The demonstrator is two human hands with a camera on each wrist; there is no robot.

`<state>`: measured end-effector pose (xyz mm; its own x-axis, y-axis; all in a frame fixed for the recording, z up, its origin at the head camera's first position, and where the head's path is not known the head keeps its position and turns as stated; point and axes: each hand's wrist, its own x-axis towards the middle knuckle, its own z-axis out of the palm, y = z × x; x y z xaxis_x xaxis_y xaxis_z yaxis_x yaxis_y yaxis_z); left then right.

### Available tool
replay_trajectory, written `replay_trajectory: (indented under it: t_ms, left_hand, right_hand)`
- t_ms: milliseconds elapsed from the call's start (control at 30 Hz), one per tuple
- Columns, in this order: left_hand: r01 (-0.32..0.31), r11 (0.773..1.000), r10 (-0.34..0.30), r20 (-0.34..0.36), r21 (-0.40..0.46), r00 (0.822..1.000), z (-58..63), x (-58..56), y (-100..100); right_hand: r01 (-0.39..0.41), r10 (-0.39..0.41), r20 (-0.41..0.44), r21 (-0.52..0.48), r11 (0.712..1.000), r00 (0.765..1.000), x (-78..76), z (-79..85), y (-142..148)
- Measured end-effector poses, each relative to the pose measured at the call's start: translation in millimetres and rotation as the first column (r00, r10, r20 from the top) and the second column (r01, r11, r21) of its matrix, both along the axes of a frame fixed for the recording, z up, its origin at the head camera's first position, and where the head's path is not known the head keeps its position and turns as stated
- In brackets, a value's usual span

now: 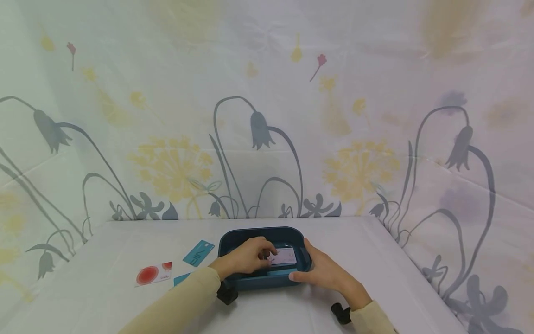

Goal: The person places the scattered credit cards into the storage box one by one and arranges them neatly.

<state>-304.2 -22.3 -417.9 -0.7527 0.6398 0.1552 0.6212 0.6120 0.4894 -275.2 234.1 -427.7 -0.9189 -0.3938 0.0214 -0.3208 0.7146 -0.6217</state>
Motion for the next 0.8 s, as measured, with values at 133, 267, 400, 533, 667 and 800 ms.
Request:
replay_trajectory:
  t_ms: [133,267,400,533,667,800]
  left_hand:
    - [-0.018,1.000,0.018,0.025,0.019,1.000,5.1,7.3,-10]
    - [-0.021,0.997,0.019,0.031,0.072,0.999,5.9,14.6,-21]
    - [-0.016,0.995,0.019,-0.028,0.098,0.999,4.8,20.6,-31]
    - [-0.044,0.992,0.051,-0.063,0.117,0.997,6.2,28.0,-41]
    - [-0.075,0.986,0.085,-0.062,0.149,0.994,8.7,36.1,-52]
    - [-0.087,0.980,0.101,-0.069,0.176,0.992,9.5,43.9,-66]
  right_hand:
    - [0.000,0.000,-0.007,0.001,1.000,1.000,-1.0,-0.4,0]
    - [0.010,-0.010,-0.007,0.002,1.000,1.000,-0.8,-1.4,0]
    - [0.031,-0.031,-0.003,0.008,0.999,1.000,-0.2,-3.0,0]
    - [0.028,-0.028,-0.001,0.006,1.000,1.000,0.4,-3.1,0]
    - [0.015,-0.015,-0.013,0.006,1.000,1.000,0.4,-2.0,0]
    - [0.008,-0.008,-0.021,0.011,1.000,1.000,0.1,-1.7,-1]
